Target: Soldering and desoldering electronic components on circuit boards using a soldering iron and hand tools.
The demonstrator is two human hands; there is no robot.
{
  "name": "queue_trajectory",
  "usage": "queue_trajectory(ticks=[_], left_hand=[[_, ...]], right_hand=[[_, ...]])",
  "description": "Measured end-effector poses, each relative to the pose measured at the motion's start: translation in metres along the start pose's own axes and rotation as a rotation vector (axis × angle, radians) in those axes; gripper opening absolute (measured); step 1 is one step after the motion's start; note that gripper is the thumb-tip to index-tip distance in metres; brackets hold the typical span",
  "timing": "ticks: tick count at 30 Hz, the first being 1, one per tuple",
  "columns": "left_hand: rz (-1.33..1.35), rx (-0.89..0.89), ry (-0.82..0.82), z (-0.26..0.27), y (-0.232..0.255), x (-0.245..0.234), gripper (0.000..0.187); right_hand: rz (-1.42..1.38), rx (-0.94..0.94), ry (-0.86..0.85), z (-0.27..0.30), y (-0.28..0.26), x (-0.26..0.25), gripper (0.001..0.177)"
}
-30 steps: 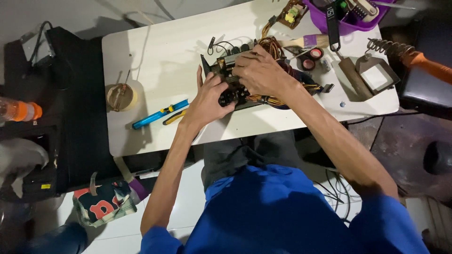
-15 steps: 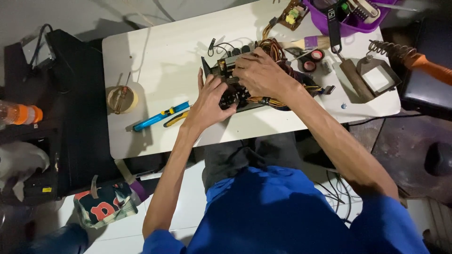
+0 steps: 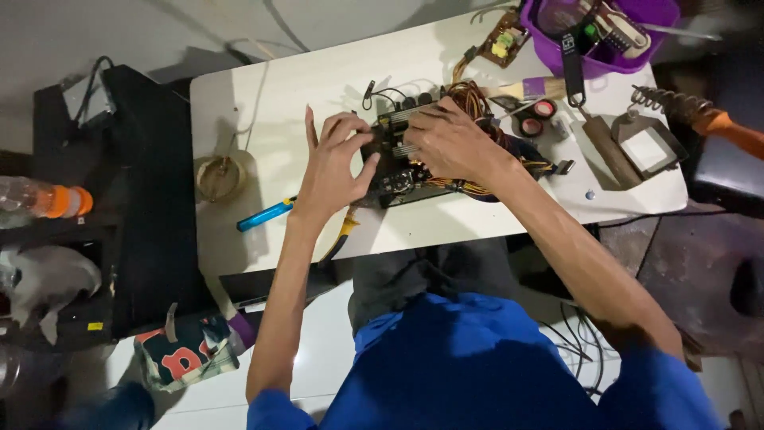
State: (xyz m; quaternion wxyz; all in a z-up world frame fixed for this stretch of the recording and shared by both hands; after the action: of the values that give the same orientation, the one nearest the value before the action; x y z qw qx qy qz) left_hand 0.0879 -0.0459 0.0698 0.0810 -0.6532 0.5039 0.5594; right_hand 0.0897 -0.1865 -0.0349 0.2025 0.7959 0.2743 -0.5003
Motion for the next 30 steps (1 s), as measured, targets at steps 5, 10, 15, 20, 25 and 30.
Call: queue_trajectory(ticks=[5, 10, 15, 20, 25, 30], left_hand=[[-0.143, -0.109, -0.179, -0.021, -0.01, 0.018, 0.029], [-0.252, -0.133, -0.283, -0.031, -0.028, 0.039, 0.019], [-0.189, -0.134, -0.271, -0.022, -0.022, 0.033, 0.023], [-0.15, -0.126, -0.278, -0.019, -0.02, 0.034, 0.022], [-0.078, -0.137, -0.286, -0.016, -0.037, 0.046, 0.029], [-0.035, -0.193, -0.274, -0.015, -0.028, 0.033, 0.026]], right_hand=[[0.047, -0.042, 0.053, -0.001, -0.002, -0.006, 0.044], [-0.064, -0.007, 0.096, -0.005, -0.006, -0.033, 0.032], [0.004, -0.022, 0.047, -0.007, -0.009, -0.033, 0.027], [-0.196, 0.045, -0.041, -0.018, -0.017, -0.065, 0.019], [-0.655, 0.101, 0.003, -0.014, -0.004, -0.056, 0.024], [0.032, 0.0, 0.027, -0.005, -0.006, -0.025, 0.027]])
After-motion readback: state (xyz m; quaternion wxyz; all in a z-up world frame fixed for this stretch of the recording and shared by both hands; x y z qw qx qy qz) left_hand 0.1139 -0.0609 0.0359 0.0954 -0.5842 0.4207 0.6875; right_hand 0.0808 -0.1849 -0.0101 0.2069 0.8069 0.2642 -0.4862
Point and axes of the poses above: each hand's wrist, its own z-axis away from the middle knuckle, its own x-axis out of the palm, y = z × x, the point moved 10 cm from there along -z, towards the middle knuckle, and after that the axes turned 6 degrees about z, right-handed, at the moved point
